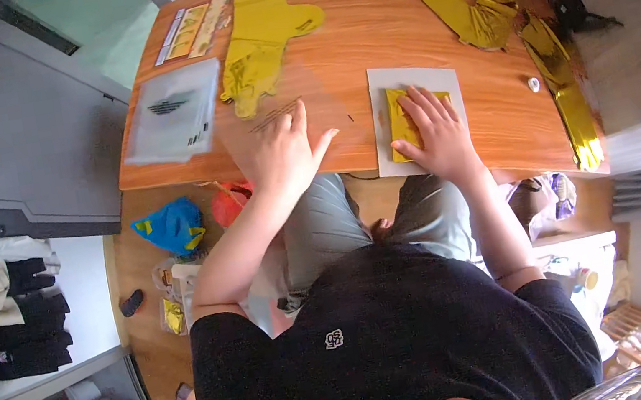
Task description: Folding yellow foil balloons at a desk.
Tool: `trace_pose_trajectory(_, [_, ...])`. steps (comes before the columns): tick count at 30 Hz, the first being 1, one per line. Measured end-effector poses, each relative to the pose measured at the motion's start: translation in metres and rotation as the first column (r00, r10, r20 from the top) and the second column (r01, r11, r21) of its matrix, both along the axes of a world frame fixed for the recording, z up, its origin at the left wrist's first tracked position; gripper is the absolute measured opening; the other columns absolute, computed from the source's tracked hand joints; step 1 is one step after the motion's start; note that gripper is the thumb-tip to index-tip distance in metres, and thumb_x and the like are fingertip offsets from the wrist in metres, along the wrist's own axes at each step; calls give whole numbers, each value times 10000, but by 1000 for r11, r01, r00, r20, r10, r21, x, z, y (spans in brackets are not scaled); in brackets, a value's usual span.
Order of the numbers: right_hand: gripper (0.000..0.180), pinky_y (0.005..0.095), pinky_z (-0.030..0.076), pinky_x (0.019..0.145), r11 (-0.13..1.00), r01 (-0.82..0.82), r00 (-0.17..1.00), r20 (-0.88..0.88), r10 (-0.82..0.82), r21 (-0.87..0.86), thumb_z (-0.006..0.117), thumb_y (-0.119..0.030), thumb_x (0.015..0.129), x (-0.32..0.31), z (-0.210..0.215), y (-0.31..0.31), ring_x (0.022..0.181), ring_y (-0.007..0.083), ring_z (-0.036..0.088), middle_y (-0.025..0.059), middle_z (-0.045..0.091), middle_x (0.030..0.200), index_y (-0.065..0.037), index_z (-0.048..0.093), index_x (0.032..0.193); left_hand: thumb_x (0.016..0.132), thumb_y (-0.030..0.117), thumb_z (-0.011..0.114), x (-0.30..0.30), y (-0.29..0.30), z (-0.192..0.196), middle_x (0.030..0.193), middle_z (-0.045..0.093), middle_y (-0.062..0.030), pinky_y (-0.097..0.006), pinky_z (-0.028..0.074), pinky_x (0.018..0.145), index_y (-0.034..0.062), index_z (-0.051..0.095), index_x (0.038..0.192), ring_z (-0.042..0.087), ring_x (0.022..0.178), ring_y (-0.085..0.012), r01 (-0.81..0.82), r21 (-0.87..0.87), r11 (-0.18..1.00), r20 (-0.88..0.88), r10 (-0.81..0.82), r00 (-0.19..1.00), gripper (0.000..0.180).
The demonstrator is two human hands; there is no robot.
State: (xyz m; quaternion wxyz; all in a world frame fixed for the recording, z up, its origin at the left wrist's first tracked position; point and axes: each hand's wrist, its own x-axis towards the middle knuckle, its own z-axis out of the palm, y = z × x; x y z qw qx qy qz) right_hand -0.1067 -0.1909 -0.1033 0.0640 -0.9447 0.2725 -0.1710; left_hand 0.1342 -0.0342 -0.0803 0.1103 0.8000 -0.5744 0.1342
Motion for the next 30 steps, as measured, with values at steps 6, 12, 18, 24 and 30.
trace_pose_trajectory(6, [766,507,286,1203,1000,22,1000,-6,-22,-1,614,-584,932,-9,2,-3,1478,353,376,165,437,1579,-81,476,1492,961,369,653,43,-7,-1,1412,569,-78,-511,414,1091,234,597,1423,540,1272,-304,615,84,784,-183,-594,783,485])
trace_pose_trajectory(12, [635,505,281,1208,999,44,999,7,-45,29,574,-452,977,-11,-6,-12,1480,357,371,169,444,1573,-83,481,1486,905,555,674,6,-18,8,1550,440,-114,-571,380,1097,257,487,1523,451,1376,-353,518,290,805,-180,-486,855,711])
trace_pose_trajectory(18, [598,528,280,1205,994,111,993,31,-112,24,563,-412,981,-2,-8,-18,1473,360,379,171,447,1571,-83,490,1475,870,653,671,-22,-42,-14,1563,399,-131,-641,302,1135,219,383,1587,379,1410,-380,386,181,905,-230,-342,911,886])
trace_pose_trajectory(24, [612,541,284,1204,988,150,989,6,-150,-18,573,-418,982,-2,-8,-28,1480,358,368,161,427,1586,-105,466,1497,1006,534,544,-28,-64,-5,1659,300,-141,-640,246,1201,154,336,1599,291,1520,-356,356,241,903,-370,-254,894,735])
trace_pose_trajectory(30, [619,541,284,1206,986,166,986,-11,-166,-28,579,-431,980,0,-12,-31,1479,346,372,146,427,1587,-127,459,1506,1086,367,417,-19,-74,-37,1632,337,-197,-675,233,1190,66,366,1561,294,1509,-430,425,102,900,-330,-372,868,565])
